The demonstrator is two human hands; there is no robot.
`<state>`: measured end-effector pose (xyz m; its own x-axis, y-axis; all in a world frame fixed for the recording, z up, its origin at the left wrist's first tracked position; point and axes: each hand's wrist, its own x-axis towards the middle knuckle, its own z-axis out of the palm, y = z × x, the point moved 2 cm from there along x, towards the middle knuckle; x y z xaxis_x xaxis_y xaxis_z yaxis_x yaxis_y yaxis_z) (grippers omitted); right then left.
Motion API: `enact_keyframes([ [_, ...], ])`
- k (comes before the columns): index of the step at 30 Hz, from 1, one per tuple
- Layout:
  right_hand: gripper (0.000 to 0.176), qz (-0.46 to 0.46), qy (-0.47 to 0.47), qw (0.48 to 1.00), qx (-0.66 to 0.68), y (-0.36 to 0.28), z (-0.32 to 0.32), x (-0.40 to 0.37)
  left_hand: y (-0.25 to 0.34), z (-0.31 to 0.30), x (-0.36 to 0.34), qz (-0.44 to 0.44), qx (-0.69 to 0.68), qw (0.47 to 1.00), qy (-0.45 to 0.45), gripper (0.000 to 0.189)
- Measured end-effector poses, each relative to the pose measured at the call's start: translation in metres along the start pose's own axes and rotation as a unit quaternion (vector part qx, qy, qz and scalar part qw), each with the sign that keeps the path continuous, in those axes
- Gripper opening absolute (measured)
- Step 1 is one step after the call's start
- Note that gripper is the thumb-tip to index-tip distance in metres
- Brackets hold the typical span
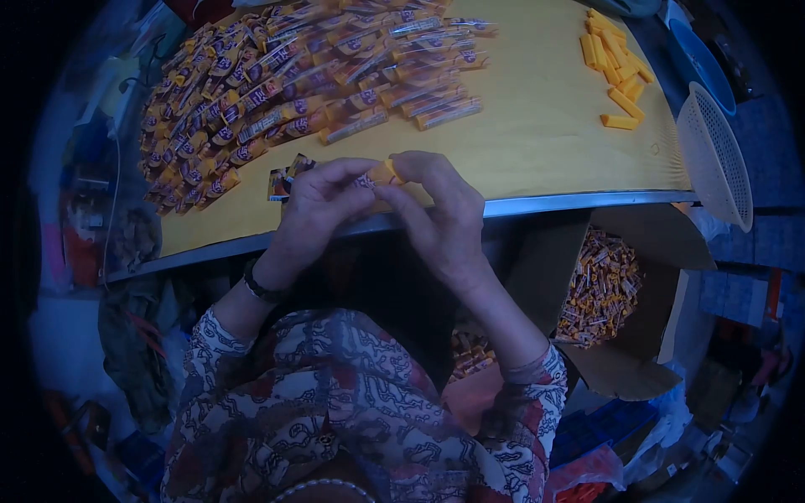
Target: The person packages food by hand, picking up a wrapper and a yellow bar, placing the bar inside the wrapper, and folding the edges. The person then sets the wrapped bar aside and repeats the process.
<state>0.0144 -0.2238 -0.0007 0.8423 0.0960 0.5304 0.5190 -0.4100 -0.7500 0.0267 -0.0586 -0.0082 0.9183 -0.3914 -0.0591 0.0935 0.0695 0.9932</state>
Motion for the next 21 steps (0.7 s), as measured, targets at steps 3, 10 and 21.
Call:
enact_keyframes([
  [3, 0.023, 0.007, 0.004, 1.0, -0.004, 0.002, 0.0, -0.002, -0.004, 0.001, 0.001, 0.0, -0.001, 1.0, 0.001, 0.03],
  [10, 0.022, 0.007, 0.01, 1.0, -0.007, 0.004, -0.001, -0.001, -0.004, 0.003, 0.004, -0.006, 0.013, 1.0, 0.02, 0.03],
  [21, 0.016, 0.103, -0.011, 0.987, 0.124, 0.028, -0.006, 0.007, -0.005, 0.01, 0.023, -0.014, -0.02, 1.0, 0.013, 0.028],
])
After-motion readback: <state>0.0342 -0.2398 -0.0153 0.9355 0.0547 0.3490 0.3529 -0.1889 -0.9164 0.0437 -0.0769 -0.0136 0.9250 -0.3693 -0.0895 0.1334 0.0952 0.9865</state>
